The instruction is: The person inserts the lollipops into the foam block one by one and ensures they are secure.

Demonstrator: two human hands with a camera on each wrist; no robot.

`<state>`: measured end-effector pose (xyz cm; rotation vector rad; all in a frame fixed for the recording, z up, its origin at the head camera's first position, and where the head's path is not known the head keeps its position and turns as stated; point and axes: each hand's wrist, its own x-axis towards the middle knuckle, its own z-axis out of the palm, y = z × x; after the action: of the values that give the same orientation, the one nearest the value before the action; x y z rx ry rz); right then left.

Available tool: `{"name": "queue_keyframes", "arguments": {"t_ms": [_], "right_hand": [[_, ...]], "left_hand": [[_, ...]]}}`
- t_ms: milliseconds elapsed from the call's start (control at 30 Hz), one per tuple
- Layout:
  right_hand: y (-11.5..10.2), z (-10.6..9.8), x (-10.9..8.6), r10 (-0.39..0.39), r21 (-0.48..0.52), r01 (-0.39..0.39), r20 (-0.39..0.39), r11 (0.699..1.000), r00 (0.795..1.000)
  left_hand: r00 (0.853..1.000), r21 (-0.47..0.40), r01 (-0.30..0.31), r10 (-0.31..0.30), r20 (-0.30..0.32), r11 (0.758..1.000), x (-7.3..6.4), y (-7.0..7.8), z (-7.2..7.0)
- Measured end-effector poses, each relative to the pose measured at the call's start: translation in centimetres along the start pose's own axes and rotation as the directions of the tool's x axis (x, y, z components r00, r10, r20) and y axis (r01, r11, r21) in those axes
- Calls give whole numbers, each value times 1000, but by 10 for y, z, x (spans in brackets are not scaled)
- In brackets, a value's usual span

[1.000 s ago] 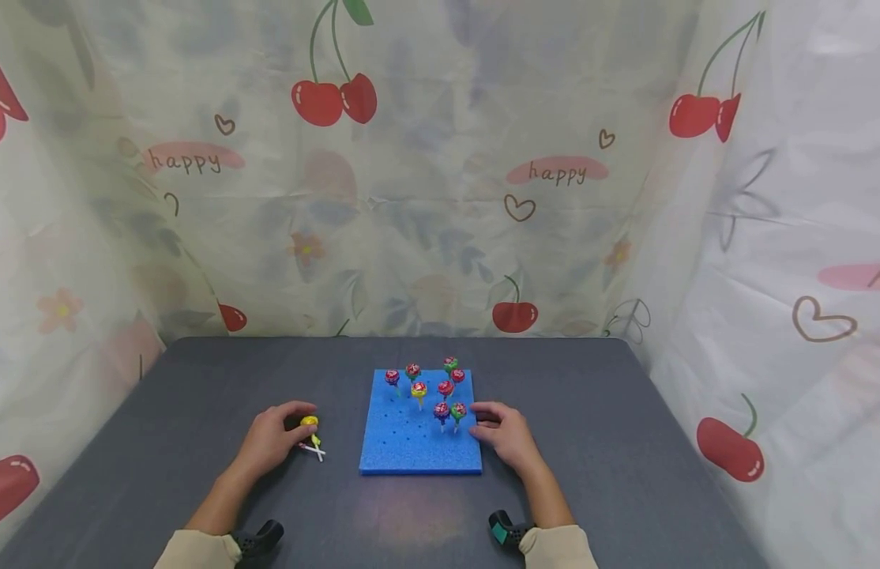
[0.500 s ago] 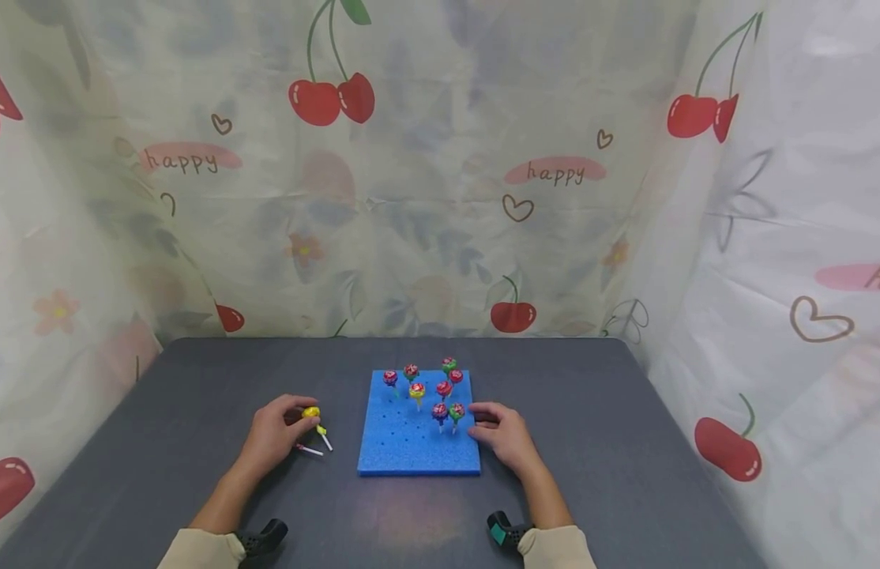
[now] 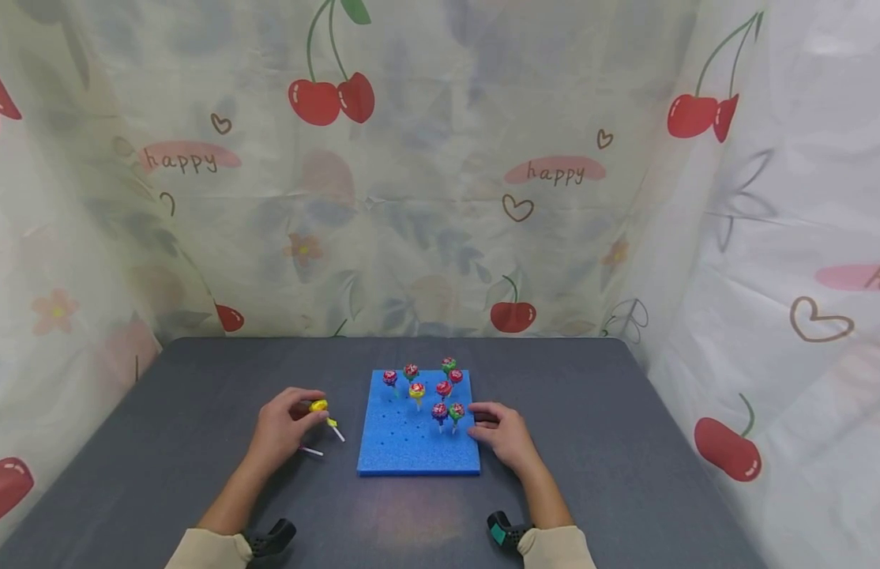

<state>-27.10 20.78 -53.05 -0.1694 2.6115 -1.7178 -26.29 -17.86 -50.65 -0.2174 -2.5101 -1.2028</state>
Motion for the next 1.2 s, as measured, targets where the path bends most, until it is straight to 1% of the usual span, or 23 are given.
{"name": "queue_keyframes", "arguments": {"t_ms": [167,267,433,633,733,867,1000,1100,1200], "right_hand": [[-1,0,0,10,-4,-10,-8,1000,1000],[-2,0,-1,11,-7,-11,-11,1000,1000],[-2,0,-1,16,-8,-16,-12,1000,1000],[-1,0,-1,15,-1,-15,-9,1000,1000],[-1,-1,-2,11,3,-11,-5,1000,1000],[0,-2,-2,8,15,-8,0,1000,1000],[0,-2,-1,9,14,-9,-1,1000,1000],[1,-1,-1,16,5,-16,-4,1000,1000],[1,-1,-1,19,-8,-19,-5,1000,1000]], "left_hand": [[1000,-26,9,-9,-1,1000,0,6,3],[1000,-51,14,-14,3,999,1,12,5],[1000,-52,12,-12,1,999,1,21,10],[1000,-67,8,-9,-16,998,1,28,17],[999,-87,23,-26,-30,996,1,30,22],[996,-118,59,-66,-52,991,1,35,29],[994,-162,69,-81,-68,984,-1,39,36],[994,-191,69,-83,-66,979,-2,40,41],[994,-209,86,-99,-52,974,-4,41,45]]}}
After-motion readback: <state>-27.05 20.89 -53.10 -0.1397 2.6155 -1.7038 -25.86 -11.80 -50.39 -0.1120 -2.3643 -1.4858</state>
